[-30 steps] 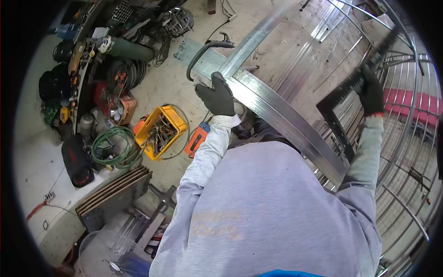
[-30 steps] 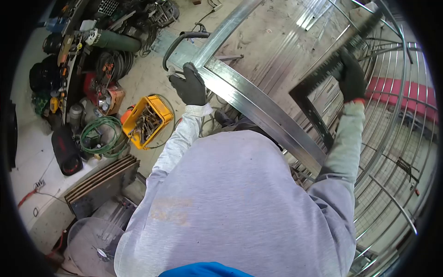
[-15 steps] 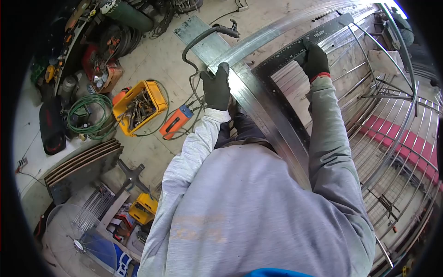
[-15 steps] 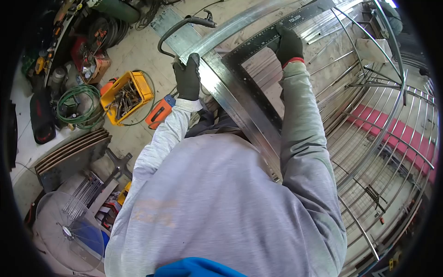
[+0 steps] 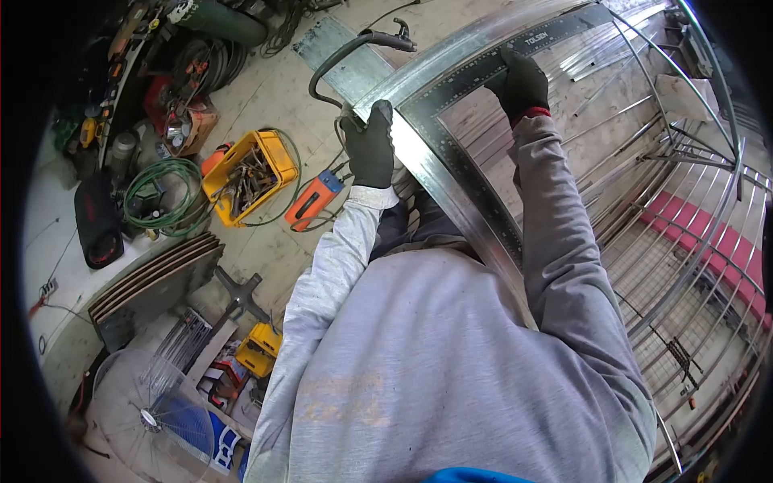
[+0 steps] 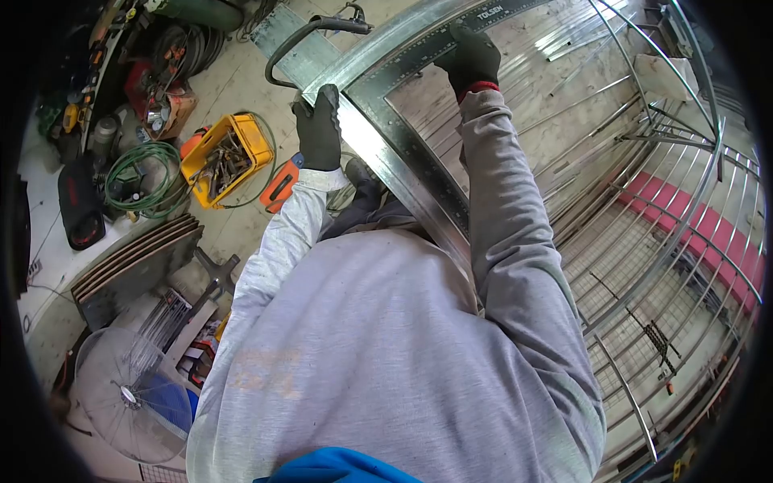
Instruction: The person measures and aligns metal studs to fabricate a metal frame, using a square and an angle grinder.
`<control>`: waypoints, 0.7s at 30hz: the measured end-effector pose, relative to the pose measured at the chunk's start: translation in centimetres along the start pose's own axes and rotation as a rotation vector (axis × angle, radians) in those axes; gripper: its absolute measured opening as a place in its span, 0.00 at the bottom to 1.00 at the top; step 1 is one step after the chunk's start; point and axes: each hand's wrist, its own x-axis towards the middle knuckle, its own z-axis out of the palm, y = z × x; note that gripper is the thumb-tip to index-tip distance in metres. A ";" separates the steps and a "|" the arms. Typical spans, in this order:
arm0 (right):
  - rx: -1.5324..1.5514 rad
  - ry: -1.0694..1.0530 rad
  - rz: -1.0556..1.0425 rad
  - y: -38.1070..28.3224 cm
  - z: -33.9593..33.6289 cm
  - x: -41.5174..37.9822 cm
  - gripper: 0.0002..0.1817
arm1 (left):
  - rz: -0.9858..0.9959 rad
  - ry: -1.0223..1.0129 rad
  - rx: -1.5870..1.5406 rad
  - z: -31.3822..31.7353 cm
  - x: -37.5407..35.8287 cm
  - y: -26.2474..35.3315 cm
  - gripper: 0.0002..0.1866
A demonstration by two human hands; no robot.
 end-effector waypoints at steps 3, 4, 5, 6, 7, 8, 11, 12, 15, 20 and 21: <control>-0.038 -0.029 -0.021 -0.6 0.0 0.0 0.33 | -0.010 -0.009 -0.025 0.1 0.3 -0.1 0.38; -0.039 -0.029 -0.023 -0.9 0.0 0.0 0.33 | -0.017 -0.015 -0.047 0.2 0.4 -0.1 0.39; -0.072 0.005 -0.061 -1.1 -0.1 -0.1 0.33 | -0.016 -0.016 -0.049 0.1 0.3 -0.1 0.39; -0.108 0.041 -0.097 -1.1 -0.2 -0.1 0.32 | -0.006 -0.007 -0.026 0.0 0.2 -0.1 0.40; -0.116 0.047 -0.097 -1.1 -0.2 0.1 0.32 | 0.007 0.000 -0.005 0.1 0.1 -0.1 0.40; -0.125 0.042 -0.101 -1.2 -0.2 0.0 0.32 | 0.006 -0.009 -0.011 0.3 0.1 0.0 0.40; -0.101 0.029 -0.064 -1.0 0.3 0.0 0.31 | 0.018 0.036 -0.007 0.4 0.2 -0.5 0.21; -0.056 0.014 -0.022 -1.0 0.4 0.2 0.32 | 0.019 0.030 -0.013 0.5 0.0 -0.2 0.21; -0.063 0.011 -0.055 -0.1 1.1 0.4 0.33 | 0.049 0.066 -0.019 0.9 -0.5 0.4 0.17; -0.187 0.057 -0.099 1.3 2.9 0.5 0.33 | 0.048 0.010 -0.069 -0.2 1.2 -2.2 0.35; -0.222 0.001 -0.072 0.8 2.5 0.6 0.32 | 0.048 0.019 -0.103 -0.2 1.8 -3.0 0.35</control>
